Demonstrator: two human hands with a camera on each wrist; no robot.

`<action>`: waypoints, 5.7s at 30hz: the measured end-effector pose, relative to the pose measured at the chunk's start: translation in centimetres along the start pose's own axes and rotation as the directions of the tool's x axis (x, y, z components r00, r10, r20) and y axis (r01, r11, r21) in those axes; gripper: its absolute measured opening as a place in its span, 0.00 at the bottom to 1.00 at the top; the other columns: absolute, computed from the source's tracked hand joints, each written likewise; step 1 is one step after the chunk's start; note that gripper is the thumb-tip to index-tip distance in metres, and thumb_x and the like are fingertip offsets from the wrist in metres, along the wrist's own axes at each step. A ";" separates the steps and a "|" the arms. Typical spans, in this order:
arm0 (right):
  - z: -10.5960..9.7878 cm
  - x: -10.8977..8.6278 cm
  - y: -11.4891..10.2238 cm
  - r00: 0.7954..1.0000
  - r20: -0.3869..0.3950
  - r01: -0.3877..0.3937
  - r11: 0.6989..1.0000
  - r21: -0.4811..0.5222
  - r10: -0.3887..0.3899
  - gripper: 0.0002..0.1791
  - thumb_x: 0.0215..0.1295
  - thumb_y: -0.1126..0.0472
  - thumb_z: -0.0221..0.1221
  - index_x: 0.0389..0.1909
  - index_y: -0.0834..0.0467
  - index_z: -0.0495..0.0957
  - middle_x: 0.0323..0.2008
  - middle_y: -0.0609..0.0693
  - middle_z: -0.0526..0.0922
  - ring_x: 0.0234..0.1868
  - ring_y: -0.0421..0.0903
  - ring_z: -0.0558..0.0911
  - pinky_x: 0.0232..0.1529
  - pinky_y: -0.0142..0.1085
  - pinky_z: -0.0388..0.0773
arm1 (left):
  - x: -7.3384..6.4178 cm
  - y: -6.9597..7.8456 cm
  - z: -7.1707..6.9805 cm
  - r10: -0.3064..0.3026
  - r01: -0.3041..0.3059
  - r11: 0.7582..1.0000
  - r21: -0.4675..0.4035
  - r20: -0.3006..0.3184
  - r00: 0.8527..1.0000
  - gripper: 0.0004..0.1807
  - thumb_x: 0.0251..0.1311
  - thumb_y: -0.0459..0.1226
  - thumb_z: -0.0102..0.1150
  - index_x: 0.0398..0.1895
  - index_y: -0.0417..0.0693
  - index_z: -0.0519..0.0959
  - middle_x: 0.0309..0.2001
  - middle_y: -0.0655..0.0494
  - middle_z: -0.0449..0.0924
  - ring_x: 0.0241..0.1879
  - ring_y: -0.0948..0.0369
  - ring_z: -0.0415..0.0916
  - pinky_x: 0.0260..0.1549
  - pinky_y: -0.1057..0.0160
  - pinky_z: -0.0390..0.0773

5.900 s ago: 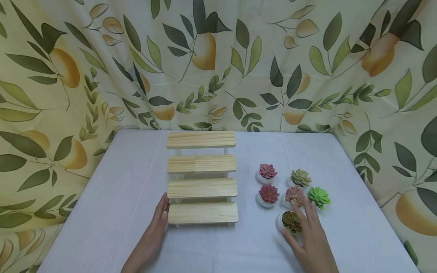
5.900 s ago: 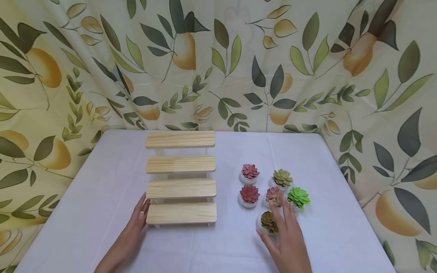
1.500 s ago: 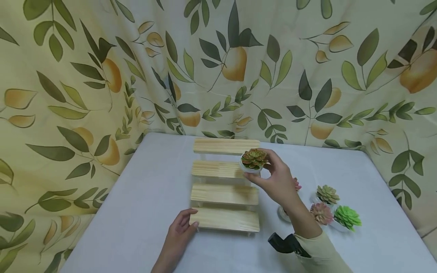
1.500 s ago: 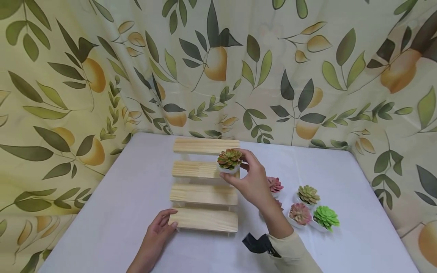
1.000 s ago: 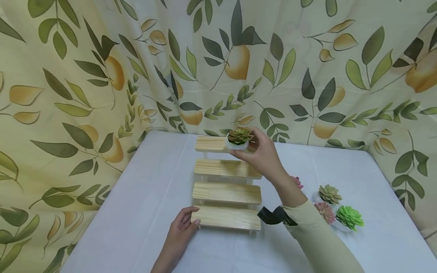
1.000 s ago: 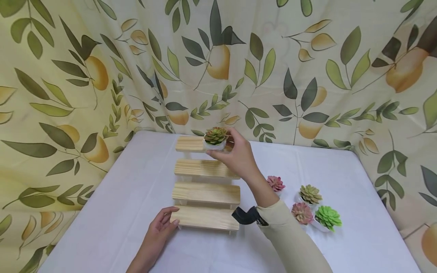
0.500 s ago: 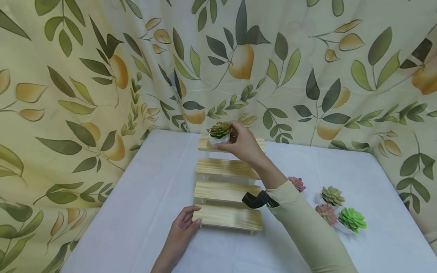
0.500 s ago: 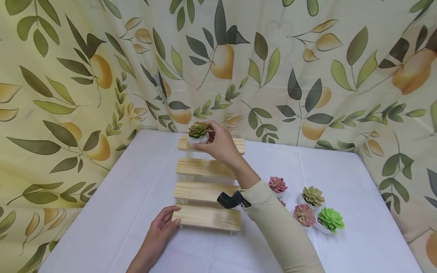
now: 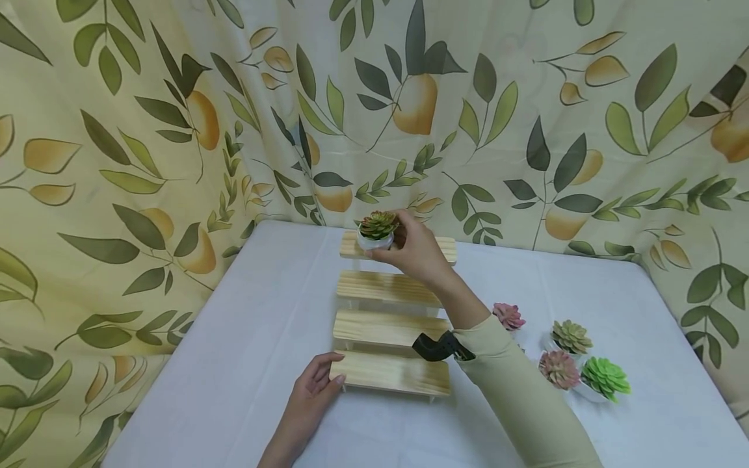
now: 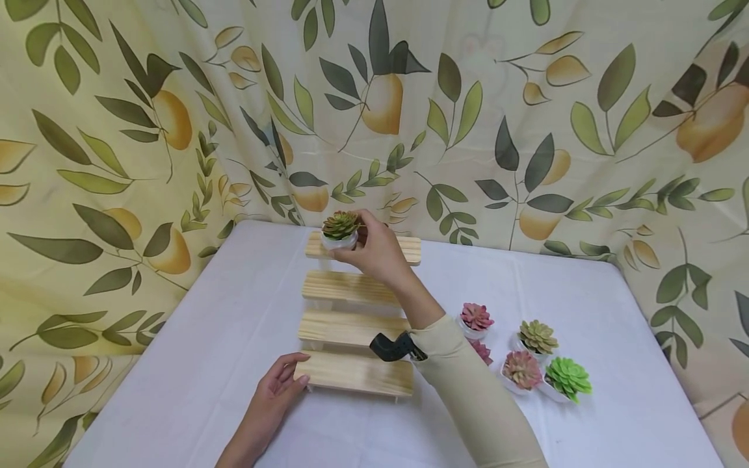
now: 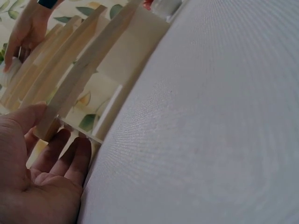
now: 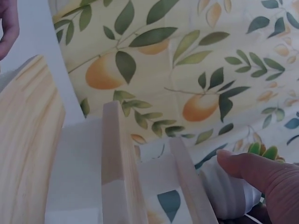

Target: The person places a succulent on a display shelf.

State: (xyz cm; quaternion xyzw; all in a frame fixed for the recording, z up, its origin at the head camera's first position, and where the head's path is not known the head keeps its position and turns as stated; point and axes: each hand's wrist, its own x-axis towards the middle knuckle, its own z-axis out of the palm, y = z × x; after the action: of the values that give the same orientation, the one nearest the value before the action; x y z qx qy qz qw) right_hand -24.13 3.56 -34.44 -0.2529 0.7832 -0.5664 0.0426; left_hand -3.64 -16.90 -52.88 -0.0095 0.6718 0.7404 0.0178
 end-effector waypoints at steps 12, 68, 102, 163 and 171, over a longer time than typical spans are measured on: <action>-0.3 -0.5 -0.2 1.000 -0.023 0.005 0.997 -0.080 -0.007 0.40 0.57 0.60 0.78 0.68 0.60 0.70 0.57 0.55 0.79 0.58 0.51 0.82 0.58 0.43 0.81 | 0.2 -0.2 0.0 0.001 -0.001 1.000 0.003 0.003 1.000 0.26 0.69 0.39 0.66 0.67 0.44 0.72 0.74 0.40 0.65 0.75 0.46 0.59 0.66 0.64 0.69; -14.9 -27.3 9.5 0.779 -0.611 -0.375 0.884 -0.280 0.137 0.34 0.63 0.62 0.74 0.67 0.64 0.71 0.63 0.60 0.77 0.62 0.34 0.76 0.58 0.18 0.71 | -0.6 0.1 0.3 0.012 -0.006 0.995 0.100 -0.063 0.998 0.23 0.68 0.40 0.68 0.64 0.51 0.75 0.75 0.46 0.65 0.76 0.50 0.55 0.66 0.68 0.63; -17.9 -33.5 16.2 0.741 -0.447 -0.589 0.805 -0.076 0.500 0.50 0.64 0.50 0.74 0.77 0.65 0.56 0.73 0.71 0.62 0.71 0.69 0.66 0.48 0.15 0.73 | -0.6 0.2 0.9 -0.004 0.011 0.993 0.116 -0.062 0.998 0.24 0.69 0.42 0.68 0.65 0.51 0.75 0.76 0.41 0.60 0.77 0.47 0.53 0.65 0.70 0.63; -17.3 -31.9 16.6 0.736 -0.574 -0.537 0.826 -0.172 0.359 0.41 0.62 0.54 0.75 0.69 0.67 0.67 0.65 0.62 0.73 0.69 0.45 0.72 0.52 0.13 0.69 | -0.6 -0.2 0.8 0.038 -0.031 0.992 0.118 -0.057 0.998 0.24 0.70 0.39 0.66 0.66 0.46 0.74 0.75 0.39 0.62 0.76 0.43 0.50 0.65 0.66 0.63; -18.4 -31.9 14.7 0.692 -0.633 -0.555 0.816 -0.160 0.347 0.41 0.62 0.52 0.75 0.68 0.66 0.67 0.64 0.63 0.74 0.61 0.28 0.70 0.51 0.13 0.70 | -0.5 -0.1 1.0 0.061 -0.053 0.993 0.108 -0.067 0.996 0.23 0.69 0.36 0.66 0.65 0.44 0.74 0.70 0.43 0.71 0.74 0.48 0.57 0.62 0.71 0.67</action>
State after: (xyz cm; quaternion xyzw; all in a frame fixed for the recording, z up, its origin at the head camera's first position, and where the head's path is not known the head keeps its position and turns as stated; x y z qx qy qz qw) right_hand -8.04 37.07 -48.31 0.1310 0.8813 -0.4428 -0.1007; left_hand -3.09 -15.88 -52.90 -0.0151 0.7103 0.7033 -0.0263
